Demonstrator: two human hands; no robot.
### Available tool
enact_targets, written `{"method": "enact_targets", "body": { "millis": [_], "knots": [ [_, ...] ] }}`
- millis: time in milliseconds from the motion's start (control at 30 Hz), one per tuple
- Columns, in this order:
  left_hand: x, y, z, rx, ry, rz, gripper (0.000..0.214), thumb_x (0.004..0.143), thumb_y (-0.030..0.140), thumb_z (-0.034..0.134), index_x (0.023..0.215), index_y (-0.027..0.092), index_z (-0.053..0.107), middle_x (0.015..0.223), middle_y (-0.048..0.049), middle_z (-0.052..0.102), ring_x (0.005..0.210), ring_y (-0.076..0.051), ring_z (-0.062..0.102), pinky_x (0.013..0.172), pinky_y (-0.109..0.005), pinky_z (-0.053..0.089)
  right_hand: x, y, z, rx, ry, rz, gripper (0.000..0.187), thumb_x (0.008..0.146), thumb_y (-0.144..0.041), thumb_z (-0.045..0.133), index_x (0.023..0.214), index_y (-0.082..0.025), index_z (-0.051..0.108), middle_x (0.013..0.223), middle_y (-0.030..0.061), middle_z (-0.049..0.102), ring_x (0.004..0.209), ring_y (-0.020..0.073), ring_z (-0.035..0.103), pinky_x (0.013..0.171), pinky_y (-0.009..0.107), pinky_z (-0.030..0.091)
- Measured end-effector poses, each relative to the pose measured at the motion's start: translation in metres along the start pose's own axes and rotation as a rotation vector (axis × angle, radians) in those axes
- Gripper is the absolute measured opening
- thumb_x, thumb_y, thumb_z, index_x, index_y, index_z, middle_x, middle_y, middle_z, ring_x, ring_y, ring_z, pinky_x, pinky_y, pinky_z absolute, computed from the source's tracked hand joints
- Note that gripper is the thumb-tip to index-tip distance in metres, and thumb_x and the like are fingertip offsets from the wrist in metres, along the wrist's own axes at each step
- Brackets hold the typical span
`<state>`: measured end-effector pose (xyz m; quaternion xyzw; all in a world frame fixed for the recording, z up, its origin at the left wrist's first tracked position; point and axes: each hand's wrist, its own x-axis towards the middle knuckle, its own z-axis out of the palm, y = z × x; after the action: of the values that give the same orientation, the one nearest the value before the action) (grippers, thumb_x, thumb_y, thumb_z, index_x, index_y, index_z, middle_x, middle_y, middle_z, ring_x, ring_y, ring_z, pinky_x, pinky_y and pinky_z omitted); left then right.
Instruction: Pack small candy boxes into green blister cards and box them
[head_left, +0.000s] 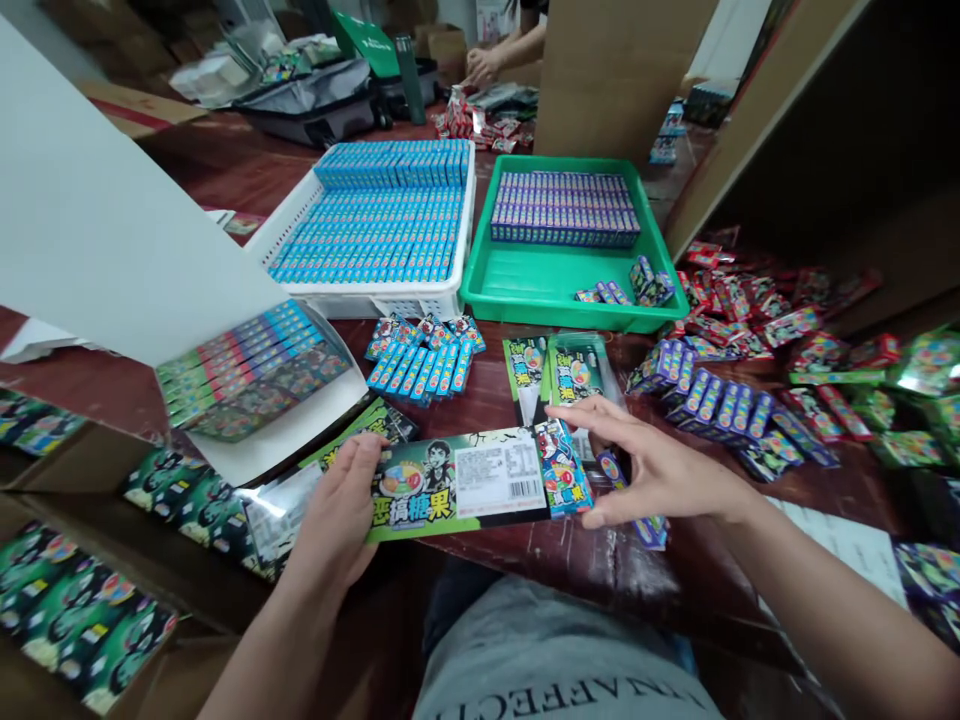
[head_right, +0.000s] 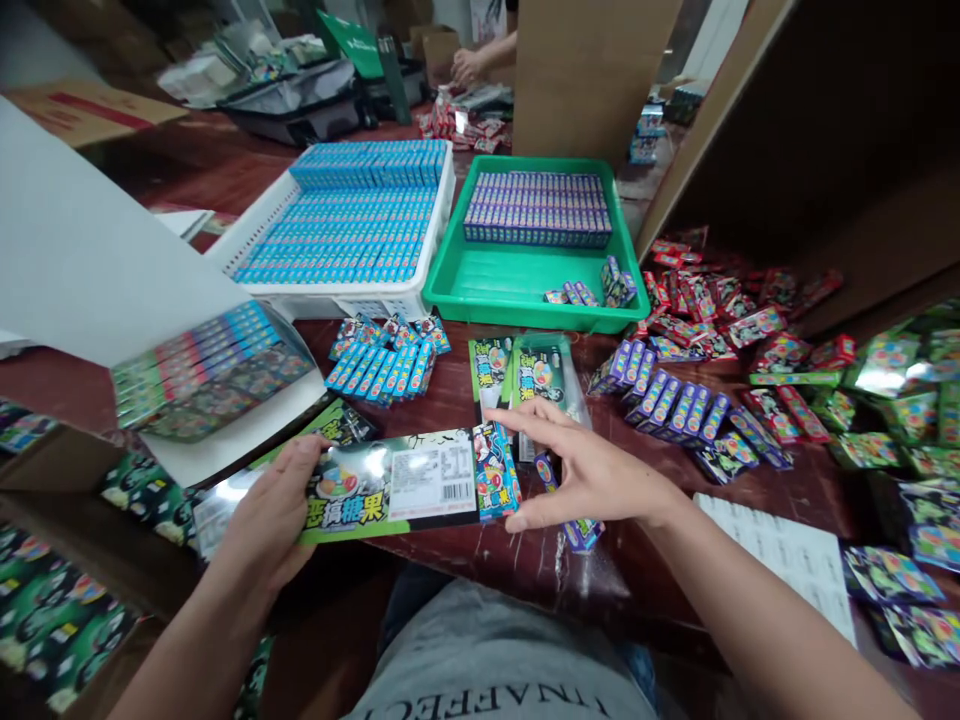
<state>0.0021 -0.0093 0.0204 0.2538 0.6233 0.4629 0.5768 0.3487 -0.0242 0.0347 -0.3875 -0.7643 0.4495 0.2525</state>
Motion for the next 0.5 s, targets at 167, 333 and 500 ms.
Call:
{"method": "enact_targets", "body": {
  "millis": [167,333,500],
  "knots": [
    [0.001,-0.016,0.007,-0.032,-0.033,-0.091,0.041,0.071,0.050,0.083,0.095,0.023,0.062,0.065,0.0071,0.059,0.048,-0.010,0.055,0.045,-0.019,0.046,-0.014,0.011,0.004,0.123,0.001,-0.012,0.100,0.069,-0.050,0.090,0.155,-0.039,0.040,0.146,0.0058,0.047,0.134,0.0308,0.047,0.116,0.051,0.036],
    [-0.004,-0.015,0.013,0.032,-0.067,0.000,0.047,0.069,0.057,0.084,0.093,0.024,0.062,0.070,0.0066,0.061,0.052,-0.012,0.057,0.048,-0.021,0.049,-0.022,0.005,0.002,0.067,0.000,0.030,0.096,0.069,-0.046,0.090,0.153,-0.038,0.044,0.137,0.0057,0.050,0.128,0.0296,0.049,0.111,0.051,0.042],
    [-0.004,-0.009,0.011,0.097,-0.067,-0.002,0.042,0.073,0.055,0.082,0.095,0.024,0.065,0.070,0.0048,0.059,0.050,-0.012,0.054,0.044,-0.022,0.046,-0.029,0.009,0.000,0.061,0.010,0.021,0.097,0.070,-0.046,0.090,0.154,-0.038,0.041,0.133,0.0056,0.050,0.125,0.0287,0.050,0.110,0.051,0.043]
  ]
}}
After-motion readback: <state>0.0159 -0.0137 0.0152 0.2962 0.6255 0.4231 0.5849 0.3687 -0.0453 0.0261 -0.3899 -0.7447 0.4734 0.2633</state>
